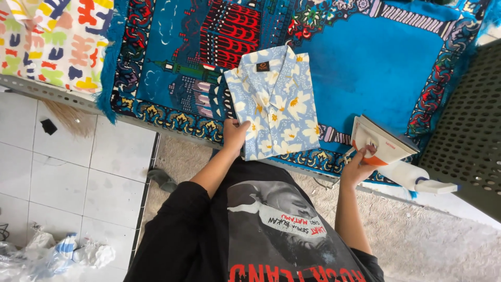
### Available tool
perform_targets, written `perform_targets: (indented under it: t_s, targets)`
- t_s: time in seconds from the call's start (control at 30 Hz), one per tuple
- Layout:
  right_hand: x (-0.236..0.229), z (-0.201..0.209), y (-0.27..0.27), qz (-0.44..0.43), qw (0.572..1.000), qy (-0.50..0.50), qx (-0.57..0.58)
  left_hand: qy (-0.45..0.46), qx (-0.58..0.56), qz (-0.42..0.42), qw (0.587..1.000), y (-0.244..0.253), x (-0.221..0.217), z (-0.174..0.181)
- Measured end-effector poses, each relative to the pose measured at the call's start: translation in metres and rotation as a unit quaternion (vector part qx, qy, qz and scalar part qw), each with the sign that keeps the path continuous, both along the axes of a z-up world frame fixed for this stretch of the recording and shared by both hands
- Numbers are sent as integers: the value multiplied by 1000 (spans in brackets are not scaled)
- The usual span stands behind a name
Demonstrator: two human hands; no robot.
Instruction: Folding and ironing a floral patterned shirt on a mat to prepare it for packaging.
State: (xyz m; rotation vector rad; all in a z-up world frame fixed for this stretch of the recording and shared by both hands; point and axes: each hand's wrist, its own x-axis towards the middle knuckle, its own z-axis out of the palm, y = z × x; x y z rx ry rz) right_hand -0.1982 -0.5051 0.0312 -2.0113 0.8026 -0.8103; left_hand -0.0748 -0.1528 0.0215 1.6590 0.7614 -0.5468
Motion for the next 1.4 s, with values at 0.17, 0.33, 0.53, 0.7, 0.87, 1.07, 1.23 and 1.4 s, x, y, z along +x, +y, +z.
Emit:
perform_targets:
  t_s: [0.17,0.33,0.53,0.7,0.87,1.07,1.23,1.4]
  targets:
    - [-31,-35,7,-52,997,45,-30,57,-151,58,985,1,4,6]
    - [-22,-8,85,64,986,133,-76,51,-302,117,945,0,-2,-6]
    - [43,-9,98,142,947,243,-157,92,-370,154,912,12,-8,-24]
    - [44,-24,85,171,915,286,-227,127,-365,122,914,17,-12,-39]
    - [47,-24,71,202,936,251,-143,97,-367,129,916,16,-20,-46]
    - [53,-20,68,133,885,302,329,92,-370,95,920,43,-5,-19]
    - [70,44,108,130,786,313,517,100,-368,110,918,66,2,4]
    - [53,-11,107,168,813,358,427,193,-466,192,842,63,-10,-36]
